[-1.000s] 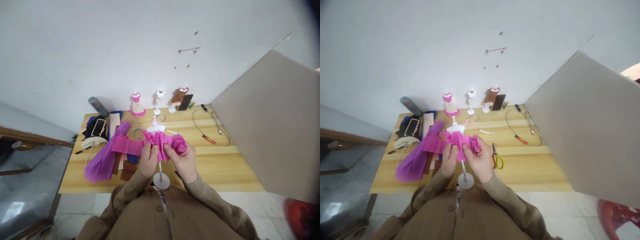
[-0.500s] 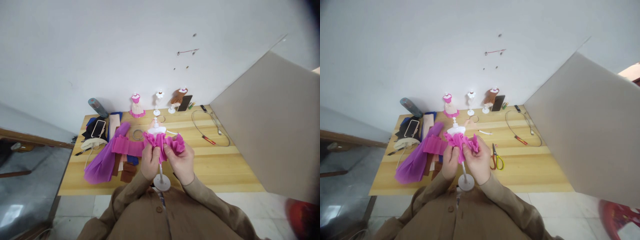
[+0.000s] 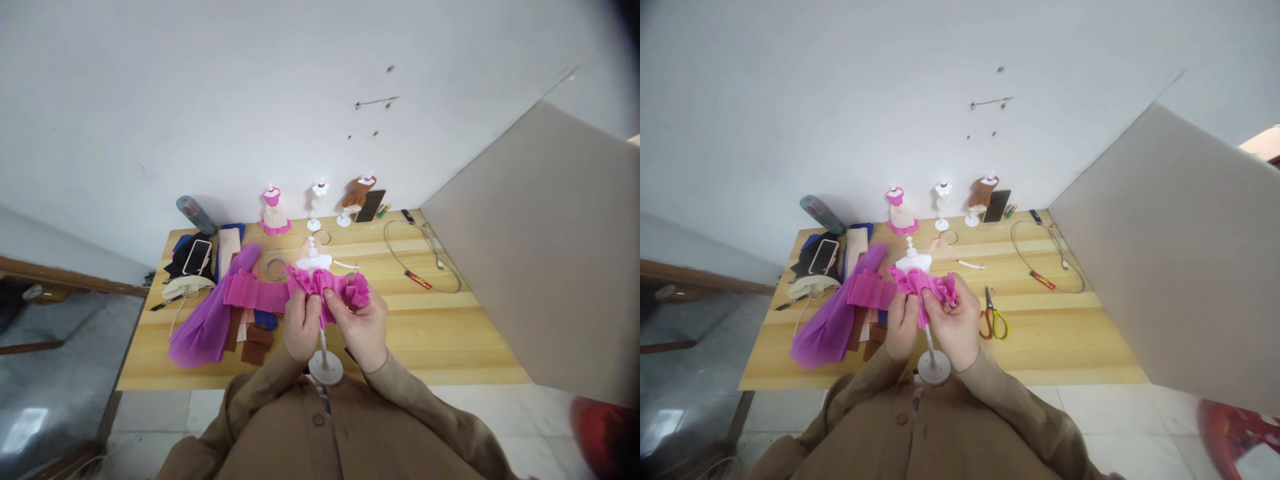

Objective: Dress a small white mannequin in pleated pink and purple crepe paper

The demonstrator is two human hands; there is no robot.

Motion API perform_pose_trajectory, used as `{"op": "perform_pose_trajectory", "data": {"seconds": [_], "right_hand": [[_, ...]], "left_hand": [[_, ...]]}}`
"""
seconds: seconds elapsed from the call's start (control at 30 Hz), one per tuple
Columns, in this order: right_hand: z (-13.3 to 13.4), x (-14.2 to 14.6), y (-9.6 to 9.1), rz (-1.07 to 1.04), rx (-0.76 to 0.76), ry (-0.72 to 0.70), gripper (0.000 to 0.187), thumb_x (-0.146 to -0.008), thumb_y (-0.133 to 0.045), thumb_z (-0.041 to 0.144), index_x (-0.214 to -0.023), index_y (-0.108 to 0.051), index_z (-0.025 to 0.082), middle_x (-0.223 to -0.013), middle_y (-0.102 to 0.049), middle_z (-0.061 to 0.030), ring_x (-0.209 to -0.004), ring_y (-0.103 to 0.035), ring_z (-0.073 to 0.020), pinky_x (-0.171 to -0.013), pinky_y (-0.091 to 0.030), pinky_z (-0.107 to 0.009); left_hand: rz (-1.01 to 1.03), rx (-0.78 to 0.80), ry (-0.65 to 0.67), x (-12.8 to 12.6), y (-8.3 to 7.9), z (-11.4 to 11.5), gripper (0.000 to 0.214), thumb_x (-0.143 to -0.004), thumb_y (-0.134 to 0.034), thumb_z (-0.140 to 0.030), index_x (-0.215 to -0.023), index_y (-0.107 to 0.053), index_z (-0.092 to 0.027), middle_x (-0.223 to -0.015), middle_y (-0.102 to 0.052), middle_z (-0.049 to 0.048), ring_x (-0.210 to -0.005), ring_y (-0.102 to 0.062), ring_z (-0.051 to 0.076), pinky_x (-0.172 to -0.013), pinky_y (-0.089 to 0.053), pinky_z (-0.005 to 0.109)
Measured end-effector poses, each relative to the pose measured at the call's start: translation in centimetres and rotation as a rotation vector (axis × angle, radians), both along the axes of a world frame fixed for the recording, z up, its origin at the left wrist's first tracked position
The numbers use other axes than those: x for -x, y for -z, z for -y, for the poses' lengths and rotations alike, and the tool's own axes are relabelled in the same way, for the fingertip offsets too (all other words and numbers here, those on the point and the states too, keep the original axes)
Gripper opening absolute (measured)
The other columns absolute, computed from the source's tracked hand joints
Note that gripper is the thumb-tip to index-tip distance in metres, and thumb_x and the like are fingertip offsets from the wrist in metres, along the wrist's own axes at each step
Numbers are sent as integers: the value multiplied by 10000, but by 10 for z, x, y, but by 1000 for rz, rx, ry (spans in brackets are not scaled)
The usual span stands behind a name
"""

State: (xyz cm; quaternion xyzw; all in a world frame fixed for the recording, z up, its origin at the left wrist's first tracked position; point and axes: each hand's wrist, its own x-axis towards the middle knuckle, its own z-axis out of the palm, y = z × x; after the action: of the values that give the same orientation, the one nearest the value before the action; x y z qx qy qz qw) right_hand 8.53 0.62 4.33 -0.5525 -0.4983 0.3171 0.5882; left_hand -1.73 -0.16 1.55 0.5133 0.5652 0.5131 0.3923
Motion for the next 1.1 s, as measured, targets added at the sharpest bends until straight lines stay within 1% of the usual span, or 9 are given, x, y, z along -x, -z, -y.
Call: {"op": "perform_pose_trajectory", "data": {"seconds": [0.17,0.27,0.4,0.5,0.63,0.7,0.83,0.97,1.1], "right_hand": [[-1,3,-2,-87,27,-30,196,-758,-687,306,-673,-545,200,-584,-499,46,-516,-446,-107,-491,-413,-242],[-2,4,-3,-141,41,-34,187,-746,-696,321,-684,-566,203,-585,-558,30,-508,-484,-119,-491,-449,-252],[-3,2,-1,-143,44,-42,181,-742,-707,330,-688,-595,199,-599,-607,12,-523,-529,-134,-509,-482,-264],[-3,2,2,-139,57,-49,183,-751,-706,338,-693,-610,194,-596,-610,8,-523,-535,-136,-505,-483,-266],[-3,4,4,-153,55,-56,178,-747,-695,319,-681,-583,198,-574,-576,23,-487,-499,-122,-479,-461,-258],[-3,6,4,-153,46,-44,173,-744,-688,301,-675,-565,201,-568,-560,31,-477,-485,-116,-469,-447,-251],[-3,8,5,-139,47,-46,154,-742,-676,283,-681,-561,200,-572,-557,35,-489,-487,-118,-485,-450,-254],[-3,9,10,-148,73,-37,160,-747,-676,309,-692,-580,194,-592,-587,23,-513,-507,-129,-508,-463,-267],[-3,9,15,-153,92,-14,195,-744,-682,342,-678,-581,189,-577,-583,18,-510,-504,-132,-500,-457,-270]], "left_hand": [[6,9,23,0,1,1,204,-907,-485,-328,-746,-539,-215,-763,-603,39,-895,-596,225,-875,-453,374],[8,8,24,0,0,1,178,-892,-513,-352,-790,-559,-213,-783,-606,39,-872,-590,222,-853,-454,367],[9,-2,34,0,-2,0,188,-888,-527,-381,-825,-575,-211,-780,-605,39,-851,-591,222,-832,-460,367],[5,12,12,0,-3,1,212,-901,-513,-393,-816,-576,-210,-748,-601,30,-810,-593,213,-805,-469,364],[9,63,-19,-2,-5,3,251,-917,-494,-396,-774,-568,-204,-692,-581,10,-720,-574,187,-748,-469,343],[23,83,-44,-3,-6,4,260,-920,-490,-401,-775,-572,-202,-702,-589,15,-752,-585,195,-777,-470,354],[58,107,-73,-5,-7,5,256,-927,-487,-397,-780,-576,-207,-729,-608,30,-882,-618,224,-875,-473,386],[61,105,-34,-4,-6,4,250,-927,-491,-390,-765,-562,-214,-744,-611,38,-1005,-618,244,-960,-455,409],[34,101,6,-1,-5,5,255,-926,-480,-397,-755,-539,-217,-749,-608,44,-1053,-605,252,-985,-441,424]]}}
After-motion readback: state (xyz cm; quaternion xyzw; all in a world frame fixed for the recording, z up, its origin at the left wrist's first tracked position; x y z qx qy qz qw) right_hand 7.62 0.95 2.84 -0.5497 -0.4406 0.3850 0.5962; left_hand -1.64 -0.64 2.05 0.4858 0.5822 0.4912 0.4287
